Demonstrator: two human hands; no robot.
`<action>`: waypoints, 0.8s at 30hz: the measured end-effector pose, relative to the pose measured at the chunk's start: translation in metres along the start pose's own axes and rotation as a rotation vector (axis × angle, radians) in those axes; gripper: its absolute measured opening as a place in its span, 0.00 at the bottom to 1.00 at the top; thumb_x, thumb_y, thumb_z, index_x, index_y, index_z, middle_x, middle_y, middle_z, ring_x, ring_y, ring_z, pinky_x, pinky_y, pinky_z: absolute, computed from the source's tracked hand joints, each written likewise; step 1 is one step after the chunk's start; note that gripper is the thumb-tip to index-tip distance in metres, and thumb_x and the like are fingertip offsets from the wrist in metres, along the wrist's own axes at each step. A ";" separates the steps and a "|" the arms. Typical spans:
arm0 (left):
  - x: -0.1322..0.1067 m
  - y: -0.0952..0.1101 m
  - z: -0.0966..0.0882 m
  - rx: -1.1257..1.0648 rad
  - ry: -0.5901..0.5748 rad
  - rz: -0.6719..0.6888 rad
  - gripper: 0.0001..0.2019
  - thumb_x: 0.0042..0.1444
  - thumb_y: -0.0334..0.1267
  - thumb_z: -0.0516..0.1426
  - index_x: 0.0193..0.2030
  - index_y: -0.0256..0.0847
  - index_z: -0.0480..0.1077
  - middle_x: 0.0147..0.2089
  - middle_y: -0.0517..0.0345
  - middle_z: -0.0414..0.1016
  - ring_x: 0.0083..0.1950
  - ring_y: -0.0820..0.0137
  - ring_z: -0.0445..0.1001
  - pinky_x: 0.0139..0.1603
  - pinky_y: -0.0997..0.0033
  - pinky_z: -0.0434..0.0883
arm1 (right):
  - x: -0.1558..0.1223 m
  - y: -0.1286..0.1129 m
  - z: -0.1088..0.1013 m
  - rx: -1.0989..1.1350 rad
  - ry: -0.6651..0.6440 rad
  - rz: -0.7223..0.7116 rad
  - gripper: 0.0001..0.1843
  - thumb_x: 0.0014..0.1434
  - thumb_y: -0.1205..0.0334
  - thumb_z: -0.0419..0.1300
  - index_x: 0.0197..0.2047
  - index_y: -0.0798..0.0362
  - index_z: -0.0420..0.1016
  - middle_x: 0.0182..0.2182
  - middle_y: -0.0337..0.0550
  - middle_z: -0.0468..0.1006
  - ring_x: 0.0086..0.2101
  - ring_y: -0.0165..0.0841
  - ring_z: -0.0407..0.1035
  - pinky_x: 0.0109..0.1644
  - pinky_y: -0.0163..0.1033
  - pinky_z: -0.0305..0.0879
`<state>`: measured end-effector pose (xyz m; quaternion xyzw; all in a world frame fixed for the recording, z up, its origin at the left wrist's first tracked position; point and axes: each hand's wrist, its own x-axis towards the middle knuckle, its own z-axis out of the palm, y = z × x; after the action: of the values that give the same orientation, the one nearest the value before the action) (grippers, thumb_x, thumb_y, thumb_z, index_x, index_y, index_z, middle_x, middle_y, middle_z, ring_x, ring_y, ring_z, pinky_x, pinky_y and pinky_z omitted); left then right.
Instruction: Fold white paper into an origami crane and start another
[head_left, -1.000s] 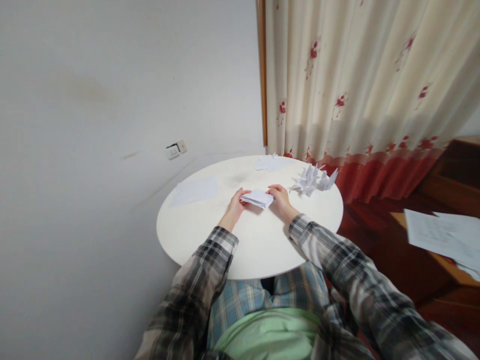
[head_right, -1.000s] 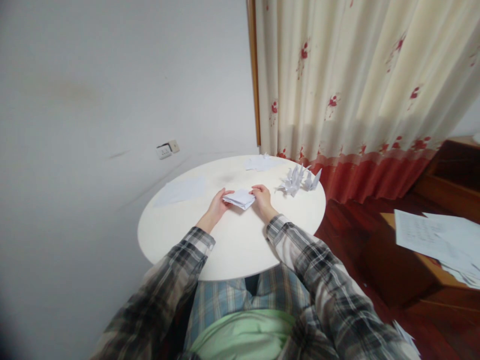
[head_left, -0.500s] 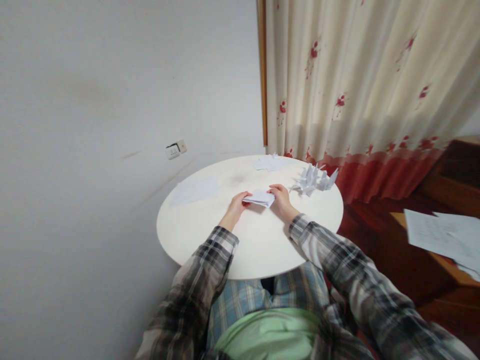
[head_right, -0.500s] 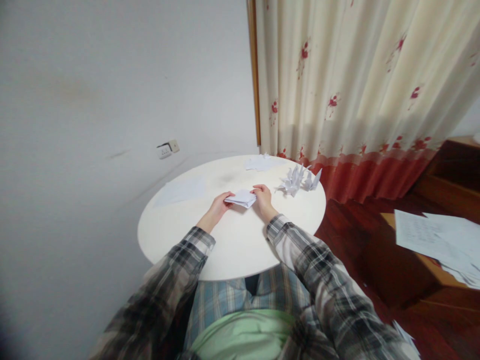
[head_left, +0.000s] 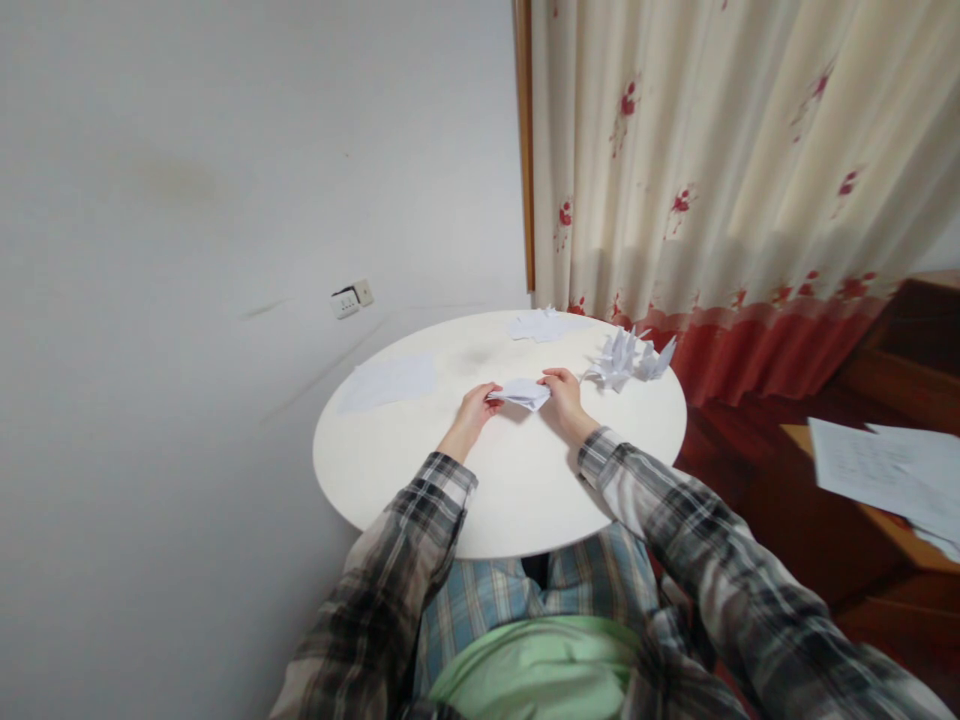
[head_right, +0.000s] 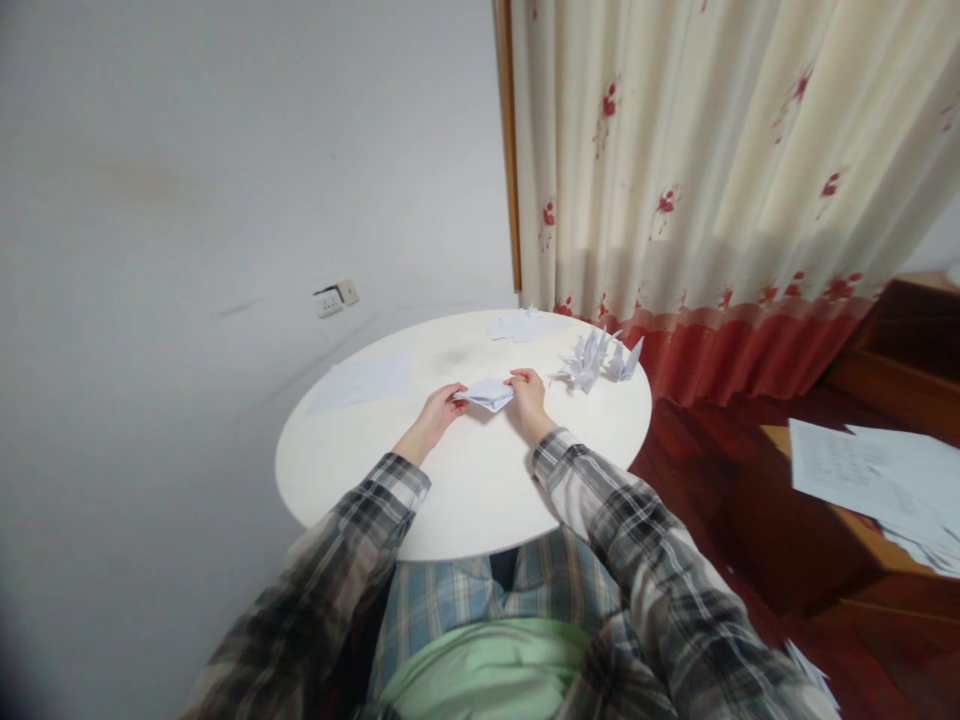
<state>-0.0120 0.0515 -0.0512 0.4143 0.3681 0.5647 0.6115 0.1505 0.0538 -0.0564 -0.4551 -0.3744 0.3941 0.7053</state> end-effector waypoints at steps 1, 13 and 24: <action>0.000 0.000 0.000 0.003 0.001 0.000 0.06 0.40 0.35 0.58 0.26 0.34 0.69 0.26 0.57 0.70 0.26 0.77 0.67 0.27 0.78 0.63 | 0.000 0.000 0.000 -0.007 -0.010 0.005 0.09 0.37 0.67 0.53 0.27 0.54 0.69 0.20 0.37 0.72 0.25 0.30 0.64 0.31 0.35 0.58; -0.003 0.005 0.008 0.025 0.039 -0.020 0.05 0.37 0.35 0.58 0.21 0.34 0.70 0.23 0.58 0.69 0.28 0.74 0.66 0.28 0.76 0.61 | -0.003 -0.004 0.000 -0.034 -0.094 0.027 0.10 0.37 0.66 0.53 0.28 0.54 0.69 0.20 0.38 0.72 0.25 0.30 0.65 0.31 0.35 0.57; -0.003 0.003 0.005 0.049 0.013 -0.006 0.03 0.37 0.31 0.58 0.20 0.33 0.70 0.22 0.57 0.68 0.24 0.76 0.62 0.23 0.76 0.54 | -0.004 -0.005 0.001 -0.026 -0.076 0.015 0.09 0.37 0.66 0.53 0.27 0.54 0.68 0.20 0.37 0.71 0.25 0.30 0.64 0.31 0.35 0.57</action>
<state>-0.0085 0.0485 -0.0460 0.4244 0.3872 0.5564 0.6003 0.1491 0.0491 -0.0526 -0.4516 -0.4025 0.4113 0.6818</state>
